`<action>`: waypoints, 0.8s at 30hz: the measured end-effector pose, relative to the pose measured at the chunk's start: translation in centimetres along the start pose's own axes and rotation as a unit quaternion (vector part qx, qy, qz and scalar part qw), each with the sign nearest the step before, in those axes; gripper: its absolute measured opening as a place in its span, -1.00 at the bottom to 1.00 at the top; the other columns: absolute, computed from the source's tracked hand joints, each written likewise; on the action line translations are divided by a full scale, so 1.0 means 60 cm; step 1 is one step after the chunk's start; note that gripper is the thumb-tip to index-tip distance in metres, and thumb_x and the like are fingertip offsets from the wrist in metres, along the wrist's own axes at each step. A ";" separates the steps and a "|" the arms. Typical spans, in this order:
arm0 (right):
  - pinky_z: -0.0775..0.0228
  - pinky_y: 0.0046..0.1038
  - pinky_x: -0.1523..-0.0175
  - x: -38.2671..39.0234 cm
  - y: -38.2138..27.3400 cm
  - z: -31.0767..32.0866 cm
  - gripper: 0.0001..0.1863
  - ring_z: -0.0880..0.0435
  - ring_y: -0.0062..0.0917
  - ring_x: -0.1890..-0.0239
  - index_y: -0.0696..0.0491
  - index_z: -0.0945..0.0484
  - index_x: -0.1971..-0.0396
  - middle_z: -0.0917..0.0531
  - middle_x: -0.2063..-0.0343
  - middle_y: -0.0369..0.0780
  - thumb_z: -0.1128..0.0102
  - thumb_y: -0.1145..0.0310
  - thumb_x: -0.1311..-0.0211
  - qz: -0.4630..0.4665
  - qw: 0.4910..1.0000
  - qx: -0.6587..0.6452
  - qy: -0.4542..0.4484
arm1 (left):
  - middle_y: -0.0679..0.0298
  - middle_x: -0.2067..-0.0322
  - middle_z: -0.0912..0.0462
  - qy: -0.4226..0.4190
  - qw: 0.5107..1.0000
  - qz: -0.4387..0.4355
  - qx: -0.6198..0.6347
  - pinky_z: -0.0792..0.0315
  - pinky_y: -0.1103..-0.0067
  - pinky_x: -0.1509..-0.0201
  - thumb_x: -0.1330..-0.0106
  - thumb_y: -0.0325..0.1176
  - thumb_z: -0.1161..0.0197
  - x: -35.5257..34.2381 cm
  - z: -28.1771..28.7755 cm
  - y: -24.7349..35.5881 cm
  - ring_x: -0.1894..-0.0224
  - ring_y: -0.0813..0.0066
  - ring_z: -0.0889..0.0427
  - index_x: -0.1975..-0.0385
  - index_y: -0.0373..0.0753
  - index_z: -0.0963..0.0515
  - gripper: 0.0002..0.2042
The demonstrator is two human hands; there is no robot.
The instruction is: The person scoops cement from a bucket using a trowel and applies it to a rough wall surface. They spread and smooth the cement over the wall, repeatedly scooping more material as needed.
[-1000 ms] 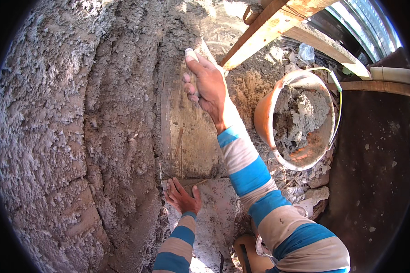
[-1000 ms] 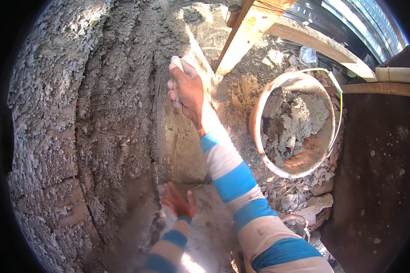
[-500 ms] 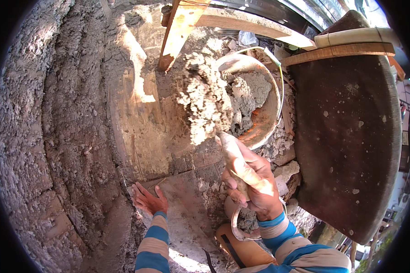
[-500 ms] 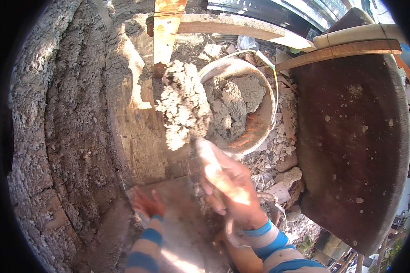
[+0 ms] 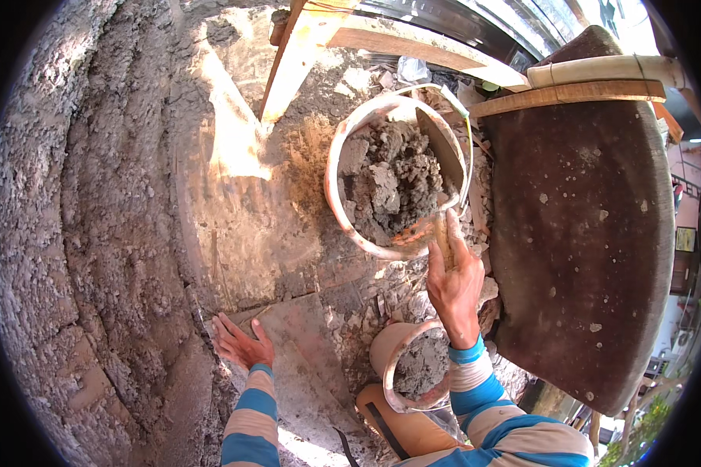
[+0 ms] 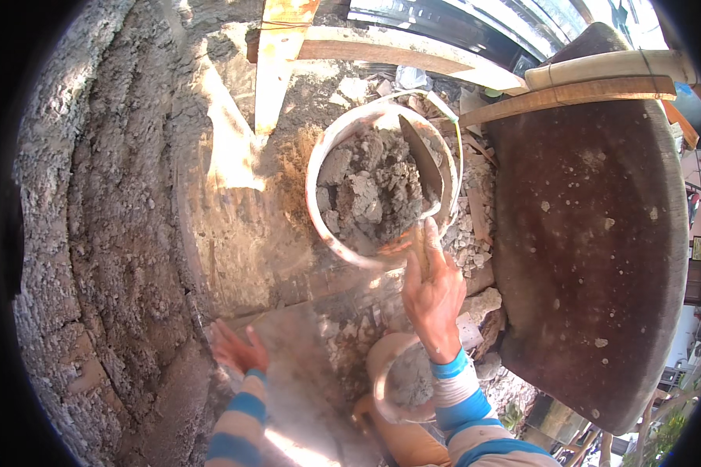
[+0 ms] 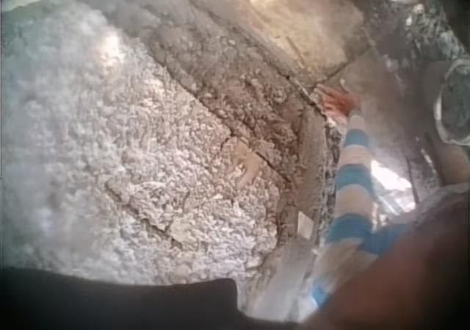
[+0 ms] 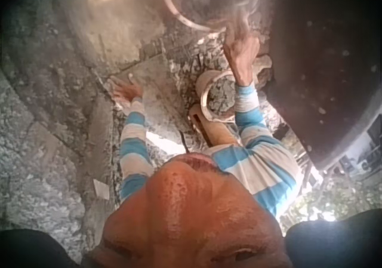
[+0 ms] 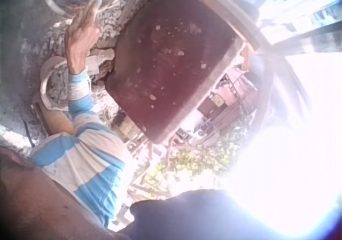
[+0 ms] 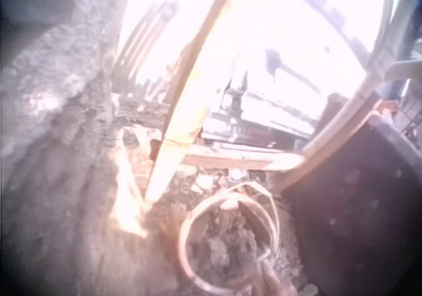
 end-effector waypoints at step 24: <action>-0.42 -0.18 -0.23 -0.233 -0.368 -0.778 -0.42 -0.68 -0.03 -0.06 0.35 -0.49 -0.23 -0.69 -0.03 0.14 -0.22 0.20 -0.41 -0.074 0.950 -0.294 -0.078 | -0.04 -0.49 -0.08 -0.065 0.997 0.005 0.052 0.28 -0.03 -0.57 -0.48 0.25 0.11 -0.018 -0.024 0.000 -0.55 0.01 0.03 -0.53 -0.36 -0.05 -0.15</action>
Point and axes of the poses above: each hand's wrist, its own x-axis away from the middle knuckle, its own z-axis out of the back of the hand, y = z × x, the point moved 6 cm from there along -x, towards the middle knuckle
